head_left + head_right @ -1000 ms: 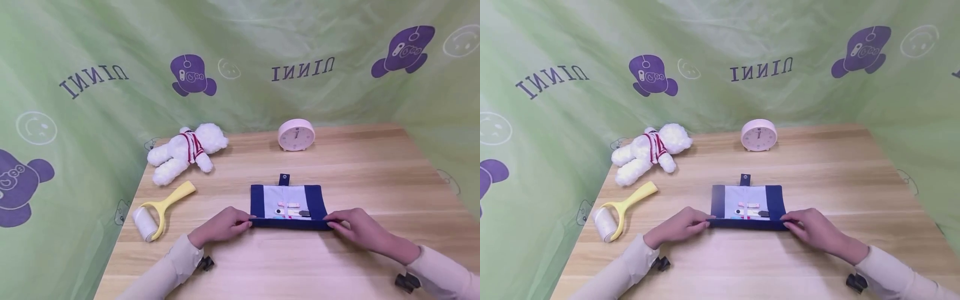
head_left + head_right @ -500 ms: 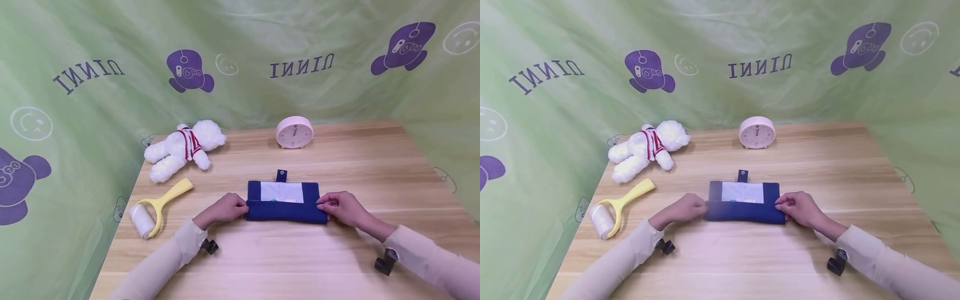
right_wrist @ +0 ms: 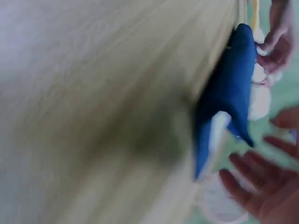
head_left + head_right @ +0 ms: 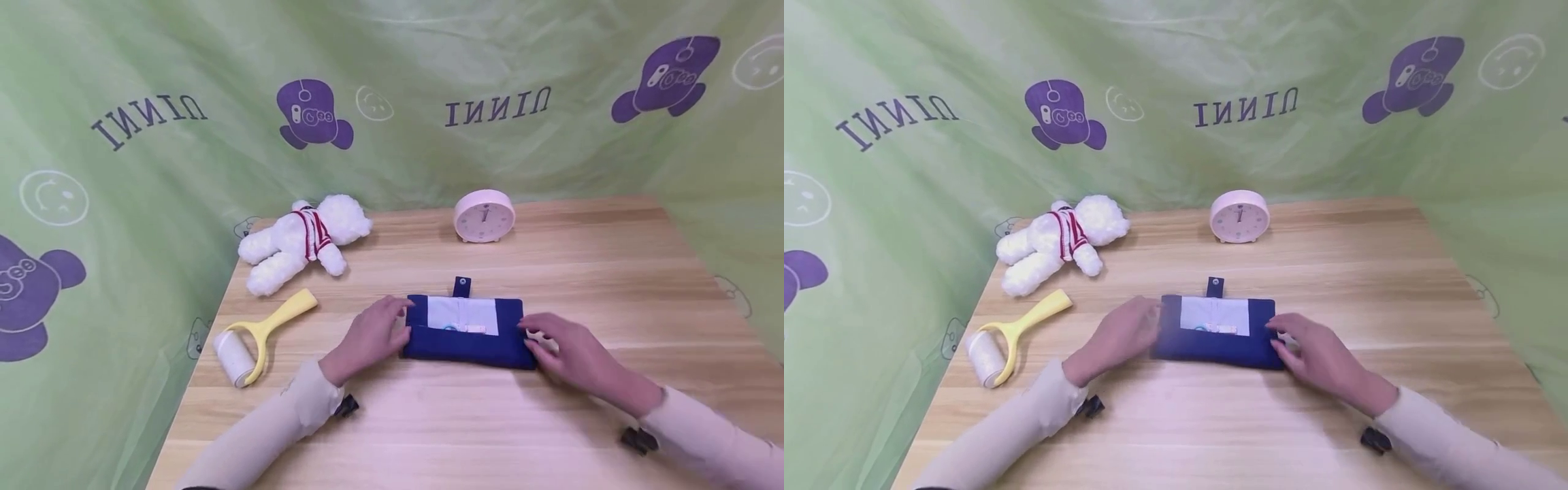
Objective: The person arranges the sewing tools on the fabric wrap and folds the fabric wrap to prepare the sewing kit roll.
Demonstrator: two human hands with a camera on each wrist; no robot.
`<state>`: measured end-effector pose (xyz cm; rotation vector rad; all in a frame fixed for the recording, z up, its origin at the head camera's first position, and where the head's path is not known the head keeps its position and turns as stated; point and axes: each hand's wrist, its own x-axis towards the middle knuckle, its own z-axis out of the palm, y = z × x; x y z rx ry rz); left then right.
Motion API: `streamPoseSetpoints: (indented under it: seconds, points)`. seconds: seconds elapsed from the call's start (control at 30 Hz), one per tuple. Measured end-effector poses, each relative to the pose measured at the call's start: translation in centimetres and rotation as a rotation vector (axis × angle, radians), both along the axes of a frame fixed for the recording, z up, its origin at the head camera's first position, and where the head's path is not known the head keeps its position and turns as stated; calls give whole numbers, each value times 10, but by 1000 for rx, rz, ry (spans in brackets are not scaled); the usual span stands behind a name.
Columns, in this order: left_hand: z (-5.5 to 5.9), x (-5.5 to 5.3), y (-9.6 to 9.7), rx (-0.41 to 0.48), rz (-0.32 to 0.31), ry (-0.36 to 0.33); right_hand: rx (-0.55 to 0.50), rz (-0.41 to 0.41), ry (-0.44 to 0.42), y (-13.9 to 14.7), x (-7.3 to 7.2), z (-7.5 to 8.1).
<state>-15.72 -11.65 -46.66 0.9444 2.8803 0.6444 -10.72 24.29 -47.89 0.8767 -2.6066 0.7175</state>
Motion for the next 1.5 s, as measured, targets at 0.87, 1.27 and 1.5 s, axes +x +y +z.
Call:
streamPoseSetpoints:
  seconds: [0.87, 1.27, 1.5]
  points:
    - [-19, 6, 0, -370, -413, 264, 232, 175, 190, 3, 6, -23]
    - [-23, -41, -6, 99, -244, -154, -44, 84, -357, 17, -47, -4]
    - [-24, -61, -6, 214, -110, -228, -97, -5, -399, 11, -82, -8]
